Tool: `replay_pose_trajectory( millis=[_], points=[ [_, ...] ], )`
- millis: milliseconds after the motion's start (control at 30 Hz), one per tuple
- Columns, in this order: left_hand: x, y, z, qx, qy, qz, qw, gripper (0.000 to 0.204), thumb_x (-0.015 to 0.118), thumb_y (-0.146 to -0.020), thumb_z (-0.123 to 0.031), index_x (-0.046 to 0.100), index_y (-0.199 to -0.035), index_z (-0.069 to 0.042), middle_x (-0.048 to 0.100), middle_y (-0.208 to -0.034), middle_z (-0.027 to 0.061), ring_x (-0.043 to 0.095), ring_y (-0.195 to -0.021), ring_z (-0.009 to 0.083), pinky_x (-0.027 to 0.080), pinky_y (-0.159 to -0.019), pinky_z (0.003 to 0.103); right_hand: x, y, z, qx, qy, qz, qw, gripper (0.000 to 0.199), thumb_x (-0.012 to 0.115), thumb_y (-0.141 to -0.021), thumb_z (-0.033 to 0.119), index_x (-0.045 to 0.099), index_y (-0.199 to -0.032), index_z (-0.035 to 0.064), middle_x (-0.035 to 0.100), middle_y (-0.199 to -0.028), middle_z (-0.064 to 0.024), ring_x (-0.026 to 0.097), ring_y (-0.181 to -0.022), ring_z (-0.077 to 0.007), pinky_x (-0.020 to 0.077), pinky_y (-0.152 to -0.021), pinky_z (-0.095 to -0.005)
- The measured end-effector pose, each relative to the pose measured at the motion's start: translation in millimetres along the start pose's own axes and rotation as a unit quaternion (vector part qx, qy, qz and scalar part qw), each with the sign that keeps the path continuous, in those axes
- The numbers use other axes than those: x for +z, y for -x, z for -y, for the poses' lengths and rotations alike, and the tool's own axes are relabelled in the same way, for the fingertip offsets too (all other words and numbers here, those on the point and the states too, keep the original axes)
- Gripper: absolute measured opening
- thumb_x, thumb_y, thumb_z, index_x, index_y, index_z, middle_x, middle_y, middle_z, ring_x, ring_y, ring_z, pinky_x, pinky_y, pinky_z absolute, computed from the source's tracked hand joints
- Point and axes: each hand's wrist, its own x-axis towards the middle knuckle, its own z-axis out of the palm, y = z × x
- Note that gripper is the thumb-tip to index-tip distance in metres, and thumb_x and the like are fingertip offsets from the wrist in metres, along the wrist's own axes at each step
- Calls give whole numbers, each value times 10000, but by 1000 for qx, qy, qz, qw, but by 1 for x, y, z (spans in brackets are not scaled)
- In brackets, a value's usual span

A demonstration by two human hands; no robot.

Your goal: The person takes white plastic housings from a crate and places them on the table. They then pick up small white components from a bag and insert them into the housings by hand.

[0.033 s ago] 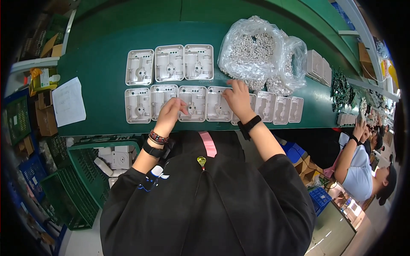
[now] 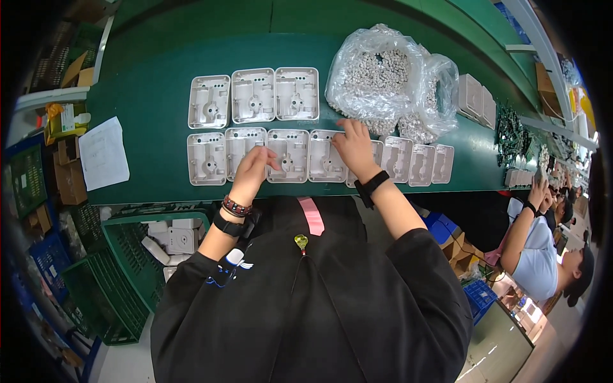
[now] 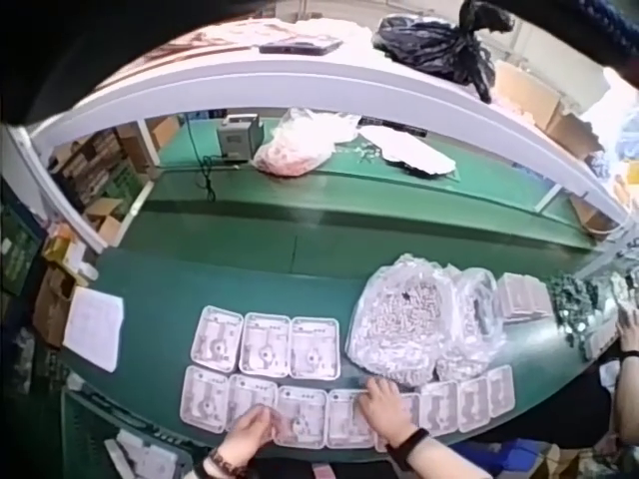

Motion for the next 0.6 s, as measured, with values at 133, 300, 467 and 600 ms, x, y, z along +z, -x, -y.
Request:
replay_pose_trajectory(
  millis=[133,300,467,600],
  points=[
    [-1,5,-11,-2,39,-37,999,289,350,-912,-287,510,-906,-46,530,-707,-16,294,-478,14,246,-426,165,13,-5,-8,-84,76,29,993,95,595,-631,154,578,-685,78,523,-948,-48,463,-923,-225,372,-742,-349],
    [0,10,6,-34,52,-86,994,233,420,-887,-312,526,-945,-112,501,-719,-50,276,-480,13,225,-426,168,42,7,-13,57,-78,-17,995,195,473,-685,93,560,-855,52,567,-844,-133,530,-812,-301,403,-725,-421],
    [3,6,1,-35,11,-64,997,169,462,-866,-231,540,-879,-81,408,-640,-68,300,-492,20,254,-458,168,36,11,-4,-36,17,13,999,138,518,-660,133,572,-748,42,510,-849,-94,457,-831,-242,349,-738,-343],
    [10,-4,-8,-42,25,0,999,85,464,-822,-82,513,-889,-66,451,-716,-26,387,-566,52,308,-519,175,31,23,6,-1,119,7,993,150,539,-639,180,609,-726,80,507,-889,-61,432,-871,-192,319,-729,-299]
  ],
)
